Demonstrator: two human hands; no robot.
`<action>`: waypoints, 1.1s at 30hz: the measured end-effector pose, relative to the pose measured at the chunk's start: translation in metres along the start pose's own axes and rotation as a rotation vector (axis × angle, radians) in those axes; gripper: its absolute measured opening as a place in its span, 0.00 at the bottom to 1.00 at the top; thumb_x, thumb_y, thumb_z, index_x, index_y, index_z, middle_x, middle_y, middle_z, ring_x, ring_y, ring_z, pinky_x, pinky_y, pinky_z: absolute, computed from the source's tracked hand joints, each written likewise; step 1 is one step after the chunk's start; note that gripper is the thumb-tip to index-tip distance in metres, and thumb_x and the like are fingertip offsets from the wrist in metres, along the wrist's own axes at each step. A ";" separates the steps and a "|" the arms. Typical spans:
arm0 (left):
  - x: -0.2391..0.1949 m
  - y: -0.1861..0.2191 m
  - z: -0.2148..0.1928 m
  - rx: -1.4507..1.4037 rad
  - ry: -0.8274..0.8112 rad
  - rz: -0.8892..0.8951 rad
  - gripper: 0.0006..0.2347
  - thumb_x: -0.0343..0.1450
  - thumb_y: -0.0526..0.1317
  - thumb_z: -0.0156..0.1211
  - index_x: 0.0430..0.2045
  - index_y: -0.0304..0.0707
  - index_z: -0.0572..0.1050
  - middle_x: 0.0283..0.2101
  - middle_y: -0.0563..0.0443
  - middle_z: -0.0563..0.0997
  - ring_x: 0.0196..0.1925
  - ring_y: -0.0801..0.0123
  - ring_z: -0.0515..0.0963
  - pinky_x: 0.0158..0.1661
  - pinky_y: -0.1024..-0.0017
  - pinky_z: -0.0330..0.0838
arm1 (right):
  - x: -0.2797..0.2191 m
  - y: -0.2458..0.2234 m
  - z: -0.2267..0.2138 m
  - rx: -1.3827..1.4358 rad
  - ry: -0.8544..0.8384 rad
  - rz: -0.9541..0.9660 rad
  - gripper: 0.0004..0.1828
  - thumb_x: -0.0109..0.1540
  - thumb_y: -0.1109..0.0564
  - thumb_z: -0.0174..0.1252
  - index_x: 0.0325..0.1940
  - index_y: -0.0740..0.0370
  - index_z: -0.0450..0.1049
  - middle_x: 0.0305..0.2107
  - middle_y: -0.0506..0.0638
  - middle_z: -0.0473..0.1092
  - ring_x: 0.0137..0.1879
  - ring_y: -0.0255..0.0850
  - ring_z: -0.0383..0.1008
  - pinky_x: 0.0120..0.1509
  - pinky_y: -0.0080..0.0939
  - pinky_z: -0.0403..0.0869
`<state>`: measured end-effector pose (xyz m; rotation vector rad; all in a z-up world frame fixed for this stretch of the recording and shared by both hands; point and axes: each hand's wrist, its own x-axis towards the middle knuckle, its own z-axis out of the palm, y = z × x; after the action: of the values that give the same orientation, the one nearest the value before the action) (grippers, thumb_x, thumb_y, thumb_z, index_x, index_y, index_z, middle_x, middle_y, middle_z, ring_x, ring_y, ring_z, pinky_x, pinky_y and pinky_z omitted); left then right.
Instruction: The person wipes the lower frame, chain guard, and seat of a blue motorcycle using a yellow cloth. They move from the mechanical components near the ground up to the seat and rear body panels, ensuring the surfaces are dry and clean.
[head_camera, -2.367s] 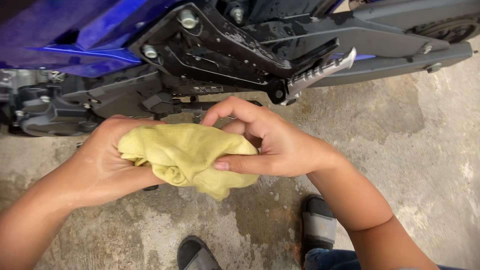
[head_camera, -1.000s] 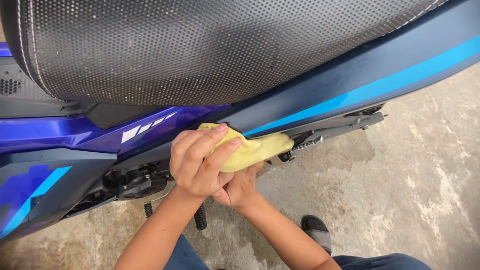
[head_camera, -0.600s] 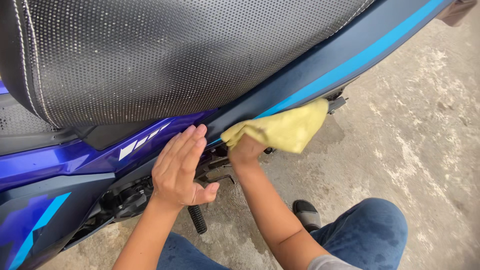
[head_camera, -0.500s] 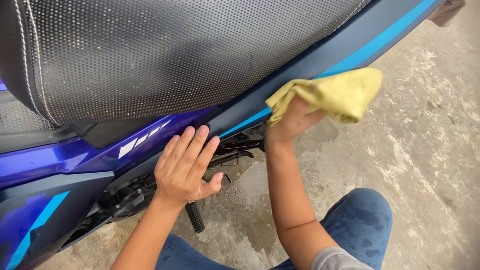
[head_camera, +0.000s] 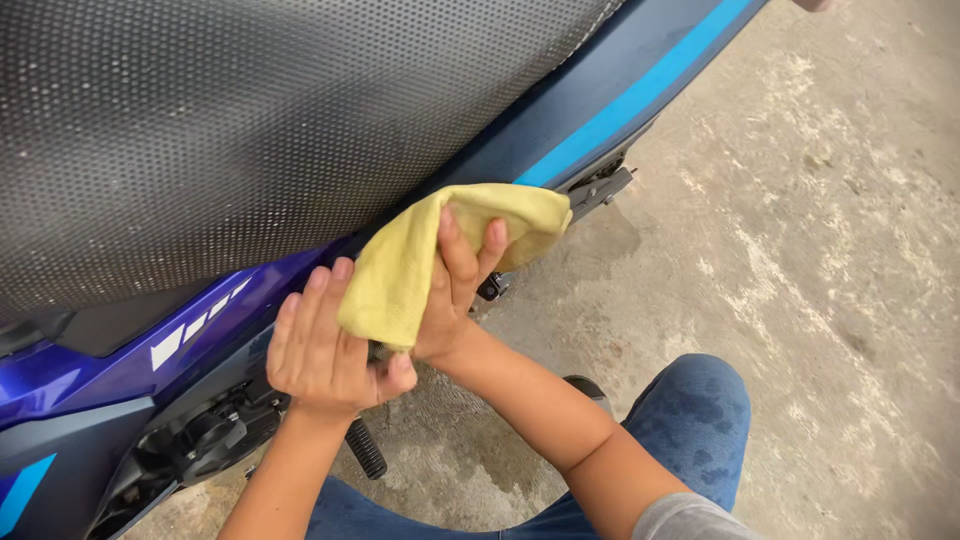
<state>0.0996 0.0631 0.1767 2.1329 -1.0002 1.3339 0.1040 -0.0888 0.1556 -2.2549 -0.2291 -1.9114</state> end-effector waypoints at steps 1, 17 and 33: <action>-0.006 -0.001 0.002 0.066 0.007 0.024 0.30 0.78 0.56 0.36 0.55 0.27 0.78 0.58 0.37 0.81 0.63 0.50 0.78 0.67 0.57 0.63 | -0.014 0.012 0.004 -0.067 0.007 -0.060 0.16 0.65 0.52 0.55 0.52 0.64 0.72 0.55 0.57 0.66 0.72 0.56 0.59 0.78 0.73 0.47; 0.009 0.011 0.022 0.210 0.036 0.047 0.24 0.76 0.51 0.47 0.53 0.31 0.82 0.57 0.42 0.82 0.62 0.55 0.78 0.67 0.60 0.62 | 0.144 0.081 -0.071 0.005 -0.270 0.247 0.23 0.64 0.55 0.54 0.60 0.71 0.73 0.65 0.69 0.61 0.78 0.66 0.55 0.82 0.70 0.41; 0.043 0.019 0.019 0.169 0.037 0.057 0.22 0.76 0.49 0.49 0.55 0.33 0.81 0.59 0.45 0.82 0.62 0.60 0.80 0.67 0.64 0.63 | 0.185 0.178 -0.080 0.280 -0.445 -0.404 0.23 0.54 0.49 0.54 0.38 0.75 0.78 0.40 0.64 0.72 0.48 0.59 0.74 0.68 0.68 0.59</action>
<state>0.1081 0.0232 0.2064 2.2071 -0.9710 1.5292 0.0982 -0.2804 0.3450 -2.5354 -1.0116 -1.3712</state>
